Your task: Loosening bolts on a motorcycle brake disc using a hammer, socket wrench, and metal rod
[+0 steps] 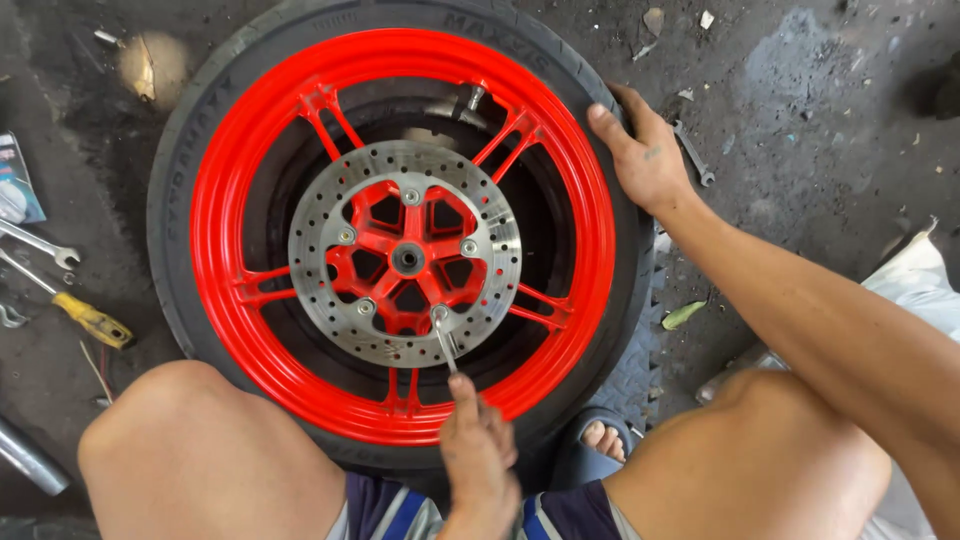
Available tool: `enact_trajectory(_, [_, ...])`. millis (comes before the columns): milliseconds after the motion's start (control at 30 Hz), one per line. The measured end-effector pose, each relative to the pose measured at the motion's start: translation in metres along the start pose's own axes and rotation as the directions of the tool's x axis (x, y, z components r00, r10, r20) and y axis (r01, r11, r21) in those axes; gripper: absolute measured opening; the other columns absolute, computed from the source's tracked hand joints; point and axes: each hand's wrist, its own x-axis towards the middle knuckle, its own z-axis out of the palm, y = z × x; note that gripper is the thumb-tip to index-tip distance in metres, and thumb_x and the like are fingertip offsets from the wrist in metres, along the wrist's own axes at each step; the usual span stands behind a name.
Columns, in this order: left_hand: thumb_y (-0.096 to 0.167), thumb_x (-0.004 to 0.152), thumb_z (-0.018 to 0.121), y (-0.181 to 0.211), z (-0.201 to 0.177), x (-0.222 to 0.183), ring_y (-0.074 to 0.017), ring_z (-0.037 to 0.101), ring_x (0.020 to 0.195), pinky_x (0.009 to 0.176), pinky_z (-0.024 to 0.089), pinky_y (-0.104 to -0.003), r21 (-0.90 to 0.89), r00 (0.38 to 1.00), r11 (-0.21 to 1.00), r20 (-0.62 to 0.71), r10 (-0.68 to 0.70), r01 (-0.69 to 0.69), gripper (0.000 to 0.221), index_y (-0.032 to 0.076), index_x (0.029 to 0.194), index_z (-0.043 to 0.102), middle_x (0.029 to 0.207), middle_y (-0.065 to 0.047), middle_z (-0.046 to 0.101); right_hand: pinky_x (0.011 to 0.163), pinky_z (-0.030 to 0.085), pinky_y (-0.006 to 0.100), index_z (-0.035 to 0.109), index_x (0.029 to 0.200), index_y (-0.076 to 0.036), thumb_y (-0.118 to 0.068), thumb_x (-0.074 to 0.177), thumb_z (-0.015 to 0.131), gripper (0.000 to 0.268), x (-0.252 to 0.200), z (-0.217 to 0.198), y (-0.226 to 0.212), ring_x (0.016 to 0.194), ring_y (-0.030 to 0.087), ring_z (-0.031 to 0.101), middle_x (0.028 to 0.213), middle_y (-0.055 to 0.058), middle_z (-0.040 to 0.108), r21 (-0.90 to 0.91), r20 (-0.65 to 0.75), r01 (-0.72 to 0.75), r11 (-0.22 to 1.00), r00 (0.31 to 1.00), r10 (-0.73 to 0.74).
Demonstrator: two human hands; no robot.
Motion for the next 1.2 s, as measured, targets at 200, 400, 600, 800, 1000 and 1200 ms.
enact_trajectory(200, [0.072, 0.097, 0.052, 0.057, 0.206, -0.022, -0.0128, 0.013, 0.042, 0.045, 0.013, -0.030, -0.557, 0.943, 0.761, 0.183, -0.279, 0.333, 0.072, 0.022, 0.056, 0.020, 0.045, 0.003, 0.014, 0.105, 0.044, 0.044, 0.049, 0.148, -0.005, -0.057, 0.099, 0.047, 0.072, 0.002, -0.002, -0.002, 0.131, 0.032, 0.058, 0.143, 0.020, 0.061, 0.045, -0.047, 0.041, 0.998, 0.998, -0.039])
enact_trajectory(400, [0.059, 0.102, 0.055, 0.027, 0.187, 0.000, -0.0206, 0.066, 0.067, 0.063, 0.053, -0.032, -0.270, 0.903, 0.888, 0.325, -0.280, 0.372, 0.053, 0.011, 0.079, 0.059, 0.066, -0.007, 0.059, 0.109, 0.043, 0.056, 0.056, 0.147, -0.017, -0.050, 0.108, 0.056, 0.052, 0.016, -0.003, 0.014, 0.131, 0.047, 0.054, 0.134, 0.028, 0.064, 0.074, -0.045, 0.067, 0.995, 0.997, -0.064])
enact_trajectory(600, [0.054, 0.088, 0.074, 0.032, 0.131, -0.043, -0.0141, 0.061, 0.043, 0.040, 0.045, -0.024, 0.597, 0.775, 0.740, 0.610, -0.166, -0.310, 0.039, 0.016, 0.082, 0.073, 0.055, -0.005, 0.064, 0.108, 0.045, 0.055, 0.059, 0.144, -0.021, -0.056, 0.103, 0.057, 0.054, 0.004, -0.002, 0.004, 0.128, 0.043, 0.058, 0.129, 0.022, 0.068, 0.046, -0.064, 0.008, 0.999, 0.998, -0.005])
enact_trajectory(800, [0.032, 0.077, 0.075, 0.059, 0.139, -0.003, -0.0374, 0.058, 0.105, 0.077, 0.049, -0.047, -0.050, -0.109, -0.573, 0.992, 0.068, -0.818, 0.038, 0.005, 0.104, 0.072, 0.101, -0.016, 0.062, 0.109, 0.046, 0.055, 0.061, 0.143, -0.018, -0.053, 0.102, 0.061, 0.053, 0.013, 0.003, 0.026, 0.129, 0.041, 0.058, 0.133, 0.020, 0.067, 0.004, -0.120, 0.021, 1.000, 0.993, -0.021])
enact_trajectory(1000, [0.026, 0.090, 0.054, 0.062, 0.150, 0.035, -0.0406, 0.076, 0.077, 0.060, 0.060, -0.051, 0.135, 0.225, -0.361, 0.949, -0.219, -0.923, 0.021, 0.015, 0.096, 0.071, 0.078, -0.015, 0.074, 0.109, 0.050, 0.052, 0.062, 0.140, -0.016, -0.052, 0.098, 0.063, 0.056, 0.011, 0.008, 0.022, 0.128, 0.039, 0.061, 0.130, 0.022, 0.069, 0.036, -0.127, -0.067, 0.997, 0.989, 0.071])
enact_trajectory(1200, [0.022, 0.094, 0.055, 0.097, 0.158, 0.006, -0.0529, 0.073, 0.087, 0.070, 0.060, -0.056, 0.338, 0.362, -0.132, 0.895, -0.261, -0.932, 0.028, 0.003, 0.098, 0.075, 0.089, -0.029, 0.072, 0.111, 0.048, 0.049, 0.063, 0.140, -0.027, -0.059, 0.098, 0.060, 0.054, 0.010, 0.003, 0.013, 0.129, 0.036, 0.061, 0.130, 0.015, 0.071, 0.011, -0.102, -0.064, 0.998, 0.993, 0.065])
